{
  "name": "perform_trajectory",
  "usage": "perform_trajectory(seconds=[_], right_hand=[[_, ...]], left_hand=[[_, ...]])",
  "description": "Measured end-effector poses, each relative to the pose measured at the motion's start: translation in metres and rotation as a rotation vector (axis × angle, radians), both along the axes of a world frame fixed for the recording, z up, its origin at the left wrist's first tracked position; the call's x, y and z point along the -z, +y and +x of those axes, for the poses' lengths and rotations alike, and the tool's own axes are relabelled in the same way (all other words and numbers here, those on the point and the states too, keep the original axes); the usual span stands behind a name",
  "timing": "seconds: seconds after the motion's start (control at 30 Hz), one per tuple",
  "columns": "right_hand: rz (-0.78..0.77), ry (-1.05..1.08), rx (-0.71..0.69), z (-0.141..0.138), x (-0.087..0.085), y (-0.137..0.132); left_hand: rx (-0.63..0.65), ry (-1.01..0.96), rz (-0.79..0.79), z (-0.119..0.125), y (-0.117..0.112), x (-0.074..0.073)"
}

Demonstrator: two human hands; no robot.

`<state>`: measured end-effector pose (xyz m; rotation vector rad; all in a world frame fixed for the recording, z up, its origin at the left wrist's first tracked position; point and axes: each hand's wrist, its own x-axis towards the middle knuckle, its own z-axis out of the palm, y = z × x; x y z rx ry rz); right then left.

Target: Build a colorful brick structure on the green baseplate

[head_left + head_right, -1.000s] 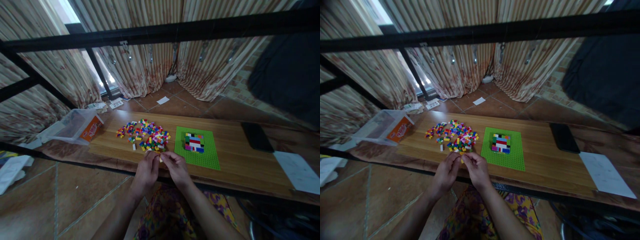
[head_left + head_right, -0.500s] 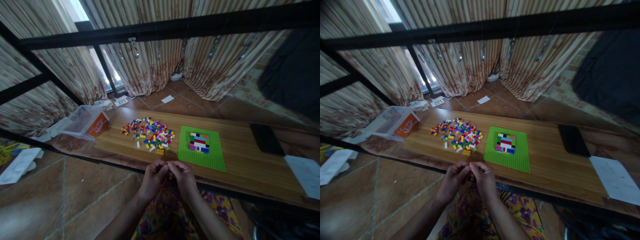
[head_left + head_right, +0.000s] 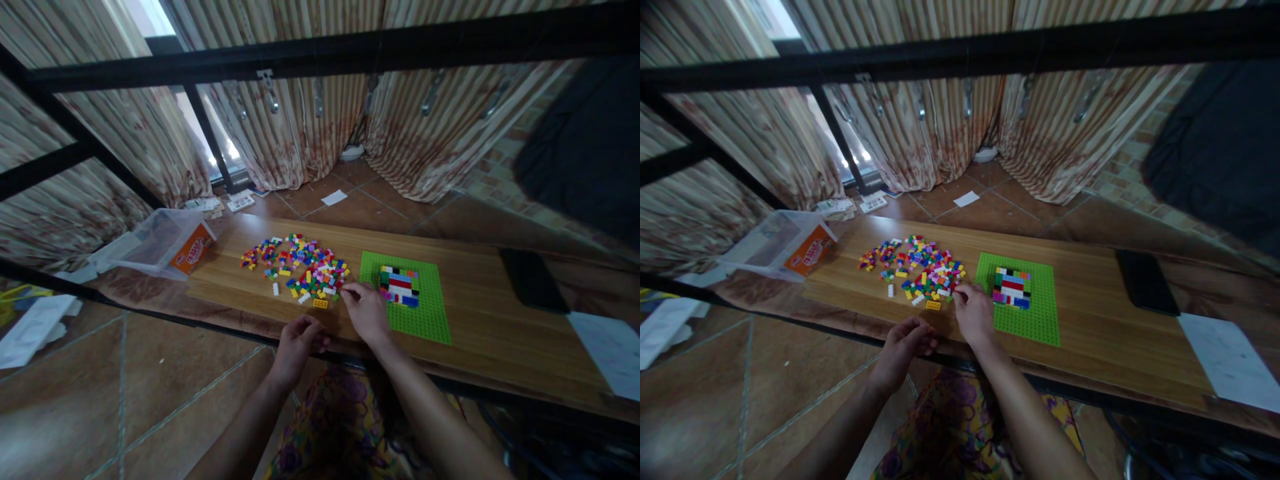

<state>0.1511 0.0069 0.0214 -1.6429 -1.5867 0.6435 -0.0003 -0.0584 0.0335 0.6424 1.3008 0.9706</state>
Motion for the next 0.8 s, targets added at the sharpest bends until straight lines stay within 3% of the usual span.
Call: perform_trajectory(seconds=[0.17,0.27,0.37,0.53,0.8], right_hand=[[-0.063,-0.268,-0.055,-0.005,0.003,0.019],[-0.042,-0.246,-0.081,-0.006,0.005,0.017],[0.031,-0.184,-0.132,-0.005,0.005,0.012],[0.077,-0.176,-0.331,-0.013,0.004,0.008],[0.092,-0.328,-0.394,-0.024,0.010,0.016]], left_hand=[[0.137,0.163,0.098,0.004,0.011,0.017],[0.163,0.300,0.221,0.004,0.019,0.029],[0.096,0.382,0.321,-0.001,0.024,0.036],[0.009,0.390,0.316,-0.010,0.023,0.034],[-0.093,0.254,0.227,-0.016,0.019,0.026]])
